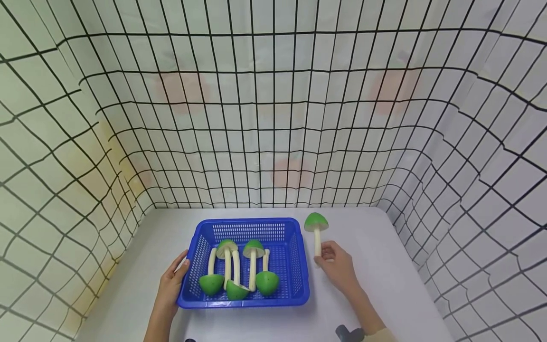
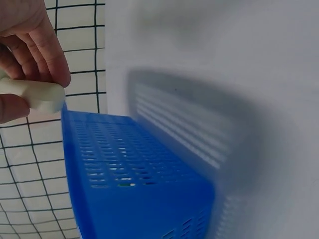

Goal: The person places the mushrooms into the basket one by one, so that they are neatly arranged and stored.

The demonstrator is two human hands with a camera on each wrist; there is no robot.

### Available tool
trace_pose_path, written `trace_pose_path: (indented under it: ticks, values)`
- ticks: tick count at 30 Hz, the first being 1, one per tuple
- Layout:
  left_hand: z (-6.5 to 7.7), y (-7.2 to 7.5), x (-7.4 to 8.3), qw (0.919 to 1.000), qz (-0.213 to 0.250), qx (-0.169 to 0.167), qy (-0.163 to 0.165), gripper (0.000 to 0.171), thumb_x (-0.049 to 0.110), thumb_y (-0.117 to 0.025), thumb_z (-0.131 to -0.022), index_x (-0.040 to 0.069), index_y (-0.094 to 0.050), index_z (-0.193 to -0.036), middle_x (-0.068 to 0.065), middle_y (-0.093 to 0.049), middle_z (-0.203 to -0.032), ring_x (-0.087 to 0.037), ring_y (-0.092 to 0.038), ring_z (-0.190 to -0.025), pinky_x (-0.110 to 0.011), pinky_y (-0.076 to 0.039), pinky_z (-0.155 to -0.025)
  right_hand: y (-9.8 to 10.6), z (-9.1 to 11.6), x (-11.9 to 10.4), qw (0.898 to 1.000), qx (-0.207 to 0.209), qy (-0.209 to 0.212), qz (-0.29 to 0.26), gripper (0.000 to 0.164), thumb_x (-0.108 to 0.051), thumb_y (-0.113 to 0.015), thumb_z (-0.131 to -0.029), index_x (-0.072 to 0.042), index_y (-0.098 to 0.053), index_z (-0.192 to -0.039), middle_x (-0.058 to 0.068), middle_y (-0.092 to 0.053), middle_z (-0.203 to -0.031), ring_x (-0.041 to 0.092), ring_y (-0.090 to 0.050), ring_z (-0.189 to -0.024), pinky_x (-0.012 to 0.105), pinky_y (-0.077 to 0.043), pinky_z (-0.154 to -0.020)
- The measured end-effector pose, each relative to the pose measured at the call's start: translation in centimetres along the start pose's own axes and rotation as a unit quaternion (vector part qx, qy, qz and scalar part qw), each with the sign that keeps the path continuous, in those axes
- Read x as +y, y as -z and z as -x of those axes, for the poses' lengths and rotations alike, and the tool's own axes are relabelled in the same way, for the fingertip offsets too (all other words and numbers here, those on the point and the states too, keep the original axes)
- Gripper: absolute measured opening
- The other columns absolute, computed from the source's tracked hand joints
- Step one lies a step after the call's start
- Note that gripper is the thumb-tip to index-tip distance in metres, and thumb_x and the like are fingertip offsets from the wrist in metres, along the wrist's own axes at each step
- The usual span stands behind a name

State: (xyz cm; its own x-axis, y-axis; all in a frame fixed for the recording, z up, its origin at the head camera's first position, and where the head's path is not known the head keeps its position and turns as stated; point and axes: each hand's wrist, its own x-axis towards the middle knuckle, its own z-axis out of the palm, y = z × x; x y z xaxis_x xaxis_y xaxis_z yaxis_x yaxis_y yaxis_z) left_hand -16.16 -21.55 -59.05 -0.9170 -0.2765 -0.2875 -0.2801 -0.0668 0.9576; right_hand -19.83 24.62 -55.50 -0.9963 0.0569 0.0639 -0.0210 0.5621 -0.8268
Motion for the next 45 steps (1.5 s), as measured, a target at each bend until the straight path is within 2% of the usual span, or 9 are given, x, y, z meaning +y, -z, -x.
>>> trace_pose_path:
  ticks: [9, 15, 23, 27, 35, 41, 45]
  values:
    - [0.0, 0.1, -0.3, 1.0, -0.003, -0.004, -0.002, 0.057, 0.04, -0.057, -0.106, 0.021, -0.043, -0.158, -0.023, -0.066, -0.134, -0.021, -0.071, -0.102, -0.028, -0.059, -0.078, 0.0, 0.5, -1.7, 1.0, -0.004, 0.009, -0.027, 0.034, -0.012, -0.079, -0.089, -0.004, -0.065, -0.119, 0.011, -0.072, -0.103, 0.014, -0.069, -0.09, 0.022, -0.057, -0.07]
    - [-0.1, 0.0, 0.0, 1.0, 0.003, -0.004, -0.003, 0.057, 0.04, -0.058, -0.105, 0.021, -0.044, -0.158, -0.02, -0.069, -0.13, -0.02, -0.071, -0.1, -0.028, -0.059, -0.078, -0.4, 0.4, -2.5, 0.999, -0.02, 0.017, -0.045, 0.037, -0.011, -0.079, -0.089, -0.006, -0.064, -0.123, 0.011, -0.069, -0.107, 0.017, -0.068, -0.094, 0.021, -0.058, -0.074]
    - [-0.5, 0.0, -0.5, 0.9999, 0.01, -0.003, -0.005, 0.06, 0.045, -0.059, -0.104, 0.023, -0.043, -0.158, -0.015, -0.071, -0.128, -0.016, -0.071, -0.097, -0.027, -0.059, -0.077, -1.7, 0.6, -3.7, 0.996, -0.049, 0.03, -0.066, 0.056, -0.007, -0.08, -0.087, -0.01, -0.057, -0.138, 0.01, -0.069, -0.107, 0.014, -0.069, -0.09, 0.024, -0.059, -0.074]
    - [-0.4, -0.1, -0.5, 1.0, 0.006, 0.002, -0.007, 0.061, 0.046, -0.059, -0.103, 0.023, -0.044, -0.158, -0.016, -0.07, -0.129, -0.017, -0.071, -0.097, -0.028, -0.059, -0.077, -2.6, 0.7, -4.2, 0.995, -0.061, 0.029, -0.071, 0.051, -0.007, -0.079, -0.088, -0.009, -0.06, -0.135, 0.009, -0.069, -0.106, 0.012, -0.068, -0.088, 0.023, -0.058, -0.071]
    - [-0.1, -0.2, -0.2, 0.9999, -0.001, 0.001, -0.011, 0.062, 0.049, -0.059, -0.103, 0.024, -0.044, -0.157, -0.017, -0.07, -0.131, -0.017, -0.071, -0.098, -0.028, -0.058, -0.077, -3.8, 1.0, -5.2, 0.996, -0.052, 0.04, -0.055, 0.041, -0.005, -0.078, -0.088, -0.005, -0.063, -0.126, 0.008, -0.069, -0.106, 0.013, -0.066, -0.084, 0.025, -0.059, -0.07]
    - [0.1, -0.1, -0.3, 1.0, -0.002, 0.001, -0.007, 0.062, 0.047, -0.058, -0.104, 0.023, -0.043, -0.158, -0.019, -0.068, -0.133, -0.018, -0.071, -0.099, -0.027, -0.058, -0.077, -4.5, 1.2, -5.4, 0.997, -0.051, 0.024, -0.046, 0.04, -0.003, -0.076, -0.088, -0.006, -0.062, -0.125, 0.008, -0.068, -0.106, 0.015, -0.065, -0.085, 0.027, -0.058, -0.069]
    - [0.1, -0.2, -0.3, 1.0, -0.002, 0.004, -0.009, 0.062, 0.049, -0.059, -0.103, 0.024, -0.044, -0.158, -0.017, -0.07, -0.13, -0.017, -0.071, -0.097, -0.027, -0.058, -0.076, -4.8, 1.2, -5.8, 0.997, -0.058, 0.028, -0.034, 0.042, -0.003, -0.074, -0.09, -0.004, -0.06, -0.129, 0.008, -0.066, -0.108, 0.015, -0.066, -0.087, 0.03, -0.059, -0.069]
